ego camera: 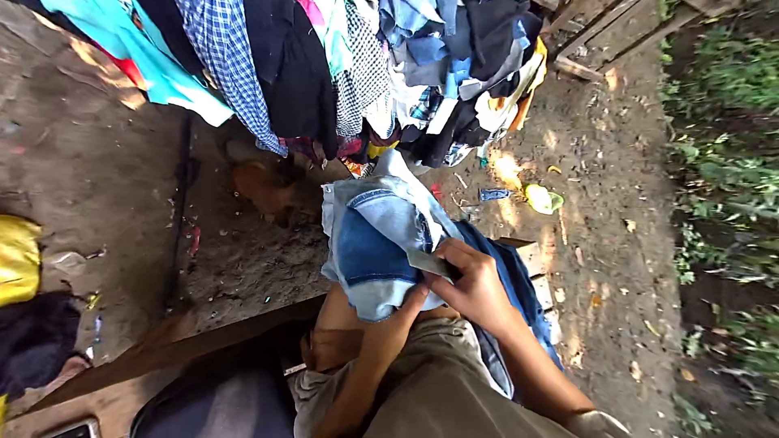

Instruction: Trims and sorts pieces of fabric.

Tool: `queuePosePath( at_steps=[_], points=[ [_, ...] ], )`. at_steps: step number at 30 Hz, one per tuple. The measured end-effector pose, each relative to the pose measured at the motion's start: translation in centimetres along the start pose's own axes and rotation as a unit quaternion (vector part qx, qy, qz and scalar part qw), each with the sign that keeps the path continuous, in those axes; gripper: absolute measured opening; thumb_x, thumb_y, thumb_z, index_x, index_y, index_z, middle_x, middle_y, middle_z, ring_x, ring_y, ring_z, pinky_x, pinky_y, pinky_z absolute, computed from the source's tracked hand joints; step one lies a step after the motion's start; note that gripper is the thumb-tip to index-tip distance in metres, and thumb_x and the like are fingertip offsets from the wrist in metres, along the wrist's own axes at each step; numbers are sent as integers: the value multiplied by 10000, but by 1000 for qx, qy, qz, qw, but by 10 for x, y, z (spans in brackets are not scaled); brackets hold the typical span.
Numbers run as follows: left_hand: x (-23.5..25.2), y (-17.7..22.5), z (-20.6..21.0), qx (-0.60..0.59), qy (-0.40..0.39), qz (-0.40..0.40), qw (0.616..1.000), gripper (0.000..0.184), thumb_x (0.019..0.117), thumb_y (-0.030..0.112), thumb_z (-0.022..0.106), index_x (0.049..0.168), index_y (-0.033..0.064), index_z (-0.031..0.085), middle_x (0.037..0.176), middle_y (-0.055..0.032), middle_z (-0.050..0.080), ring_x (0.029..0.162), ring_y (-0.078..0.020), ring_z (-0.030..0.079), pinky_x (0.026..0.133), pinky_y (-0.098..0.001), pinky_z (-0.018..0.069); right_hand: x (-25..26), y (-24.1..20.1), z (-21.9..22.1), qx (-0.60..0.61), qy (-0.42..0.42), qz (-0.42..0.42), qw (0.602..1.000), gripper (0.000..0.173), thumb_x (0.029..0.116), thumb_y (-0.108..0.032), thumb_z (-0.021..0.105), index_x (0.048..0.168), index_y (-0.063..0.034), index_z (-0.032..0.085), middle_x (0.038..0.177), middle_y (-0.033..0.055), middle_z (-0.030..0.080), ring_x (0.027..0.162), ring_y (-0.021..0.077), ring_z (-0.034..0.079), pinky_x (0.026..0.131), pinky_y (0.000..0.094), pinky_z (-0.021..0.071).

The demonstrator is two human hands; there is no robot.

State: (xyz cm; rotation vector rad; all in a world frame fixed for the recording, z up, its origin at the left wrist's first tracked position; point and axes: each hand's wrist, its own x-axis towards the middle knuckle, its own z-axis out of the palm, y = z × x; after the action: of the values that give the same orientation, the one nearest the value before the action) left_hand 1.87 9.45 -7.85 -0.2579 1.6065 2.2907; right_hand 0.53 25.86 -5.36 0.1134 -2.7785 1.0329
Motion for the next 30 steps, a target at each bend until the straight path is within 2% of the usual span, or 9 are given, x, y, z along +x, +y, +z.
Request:
queuePosePath(
  at_steps=[5, 9, 11, 13, 14, 18, 22, 25, 30],
  points=[
    [-4, 15, 7, -1, 19, -2, 1000, 263, 804, -5, 758, 1055, -37, 685, 955, -25, 762, 947, -74, 724, 914, -273, 590, -1, 5, -9, 258, -70, 117, 957, 125, 917, -145, 567, 814, -97, 619, 699, -100, 524, 606, -68, 452, 554, 123, 372],
    [-3, 17, 8, -3, 50, -26, 998, 196, 824, -11, 692, 1014, -44, 658, 891, -3, 754, 890, -49, 723, 883, -251, 592, -5, 13, -14, 417, 8, 207, 885, 65, 933, -211, 599, 876, -205, 628, 657, -171, 521, 518, -68, 413, 478, 137, 347],
    [-3, 13, 8, -28, 68, -32, 997, 243, 824, -23, 718, 1047, -59, 631, 916, -23, 756, 901, -69, 730, 886, -278, 603, -13, 13, -14, 380, -2, 170, 909, 197, 998, -344, 594, 1032, -150, 612, 719, -175, 530, 584, -82, 445, 532, 121, 382],
    [-5, 22, 14, -37, 74, -58, 995, 310, 838, -82, 725, 1124, -99, 605, 997, -46, 727, 969, -59, 693, 939, -258, 561, -23, 13, -12, 300, -44, 126, 945, 603, 1036, -594, 415, 1208, -41, 583, 790, -143, 502, 649, -89, 424, 579, 112, 368],
    [-3, 15, 10, -45, 63, -54, 996, 314, 830, -70, 746, 1123, -74, 635, 1009, -43, 744, 985, -75, 705, 948, -273, 574, -30, 12, -10, 255, -51, 112, 959, 694, 1048, -617, 337, 1249, 0, 585, 814, -97, 519, 674, -70, 438, 605, 126, 387],
    [3, 5, 3, -53, 40, -38, 997, 295, 831, -62, 749, 1112, -46, 659, 1005, -45, 752, 991, -103, 715, 946, -305, 587, -55, 11, 2, 118, -47, 67, 990, 609, 1084, -511, 349, 1322, -4, 587, 903, 69, 664, 747, 55, 610, 698, 249, 541],
    [1, 10, 3, -72, 37, -63, 995, 259, 835, -86, 717, 1084, -31, 670, 973, -37, 758, 963, -99, 721, 929, -296, 593, -67, 15, 12, 125, -62, 71, 988, 600, 1066, -506, 431, 1399, -25, 559, 965, 83, 709, 804, 88, 659, 760, 306, 565],
    [-1, 7, -1, -88, 22, -59, 994, 274, 817, -87, 738, 1079, -27, 686, 980, -54, 760, 962, -119, 724, 928, -315, 595, -62, 19, 15, 151, -53, 59, 985, 545, 1064, -446, 482, 1395, -22, 571, 1069, 101, 721, 872, 68, 673, 808, 271, 573],
    [-1, 7, -1, -111, 56, -55, 991, 286, 808, -108, 717, 1076, -21, 670, 965, -44, 760, 941, -117, 728, 908, -314, 603, -55, 20, 6, 195, -100, 27, 975, 563, 1070, -446, 466, 1432, -19, 526, 809, 44, 606, 676, 28, 543, 644, 200, 496]
  ],
)
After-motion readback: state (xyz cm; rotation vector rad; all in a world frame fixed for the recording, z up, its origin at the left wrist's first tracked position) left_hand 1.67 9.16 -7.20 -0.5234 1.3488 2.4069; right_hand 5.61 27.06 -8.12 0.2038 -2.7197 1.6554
